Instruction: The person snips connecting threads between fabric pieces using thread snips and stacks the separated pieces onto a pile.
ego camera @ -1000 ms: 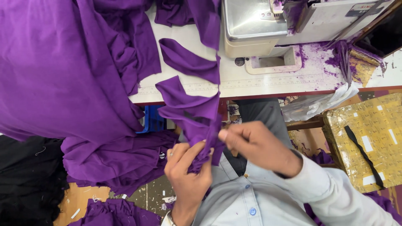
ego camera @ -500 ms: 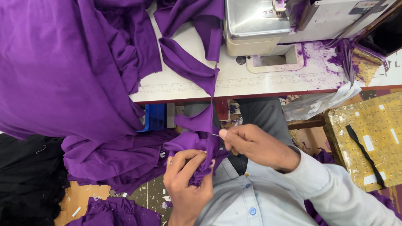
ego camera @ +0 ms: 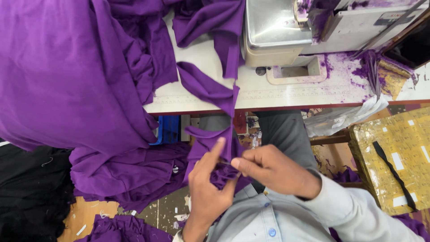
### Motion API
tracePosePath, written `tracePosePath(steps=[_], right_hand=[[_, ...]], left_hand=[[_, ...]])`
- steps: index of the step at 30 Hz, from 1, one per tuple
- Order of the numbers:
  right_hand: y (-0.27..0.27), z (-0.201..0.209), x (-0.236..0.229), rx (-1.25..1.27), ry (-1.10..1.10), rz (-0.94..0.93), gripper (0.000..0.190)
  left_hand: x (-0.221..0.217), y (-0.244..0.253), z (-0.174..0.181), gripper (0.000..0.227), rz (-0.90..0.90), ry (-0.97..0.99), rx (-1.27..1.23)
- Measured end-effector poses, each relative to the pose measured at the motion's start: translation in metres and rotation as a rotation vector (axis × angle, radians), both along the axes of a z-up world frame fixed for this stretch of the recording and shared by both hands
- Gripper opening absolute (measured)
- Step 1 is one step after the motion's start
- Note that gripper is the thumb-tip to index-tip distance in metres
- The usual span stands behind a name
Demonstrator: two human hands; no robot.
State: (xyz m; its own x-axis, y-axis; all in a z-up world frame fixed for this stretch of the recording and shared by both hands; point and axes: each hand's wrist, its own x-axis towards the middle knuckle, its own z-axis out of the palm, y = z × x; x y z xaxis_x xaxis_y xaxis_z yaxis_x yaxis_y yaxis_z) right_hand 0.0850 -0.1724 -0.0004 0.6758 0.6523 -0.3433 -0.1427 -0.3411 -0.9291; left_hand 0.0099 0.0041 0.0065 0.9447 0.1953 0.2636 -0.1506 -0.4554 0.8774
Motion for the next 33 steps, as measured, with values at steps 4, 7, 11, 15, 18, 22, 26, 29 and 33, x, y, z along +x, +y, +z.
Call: tracePosePath(steps=[4,7,11,15,18,22,26,29,33], right_hand=[[-0.007,-0.003,0.0,-0.001,0.014,-0.073,0.043],[-0.012,-0.012,0.015,0.086,0.044,-0.209,0.043],[-0.014,-0.023,0.031,-0.025,0.149,-0.232,0.045],[-0.007,-0.021,0.035,0.108,0.213,-0.137,0.044],[-0.005,-0.013,0.032,0.163,0.217,-0.157,0.042],[-0.009,-0.004,0.019,0.072,-0.007,-0.025,0.042],[-0.012,-0.006,0.014,0.061,0.017,-0.07,0.041],[-0.016,-0.013,0.03,0.107,0.012,-0.211,0.045],[-0.012,-0.018,0.05,-0.003,0.124,-0.221,0.047]], left_hand=[[0.006,-0.01,-0.009,0.035,0.066,-0.02,0.028],[0.006,-0.009,-0.008,0.029,0.138,-0.051,0.068],[0.0,-0.009,-0.009,0.03,0.12,-0.153,0.06],[0.0,-0.008,-0.01,0.029,0.091,-0.074,0.079],[0.007,-0.007,-0.006,0.035,0.035,-0.095,0.009],[0.021,-0.005,0.0,0.052,-0.043,-0.047,-0.046],[0.026,-0.011,-0.003,0.034,0.003,-0.082,0.007],[0.022,-0.011,-0.004,0.027,0.083,-0.115,0.043],[0.014,-0.01,-0.003,0.029,0.11,-0.12,0.075]])
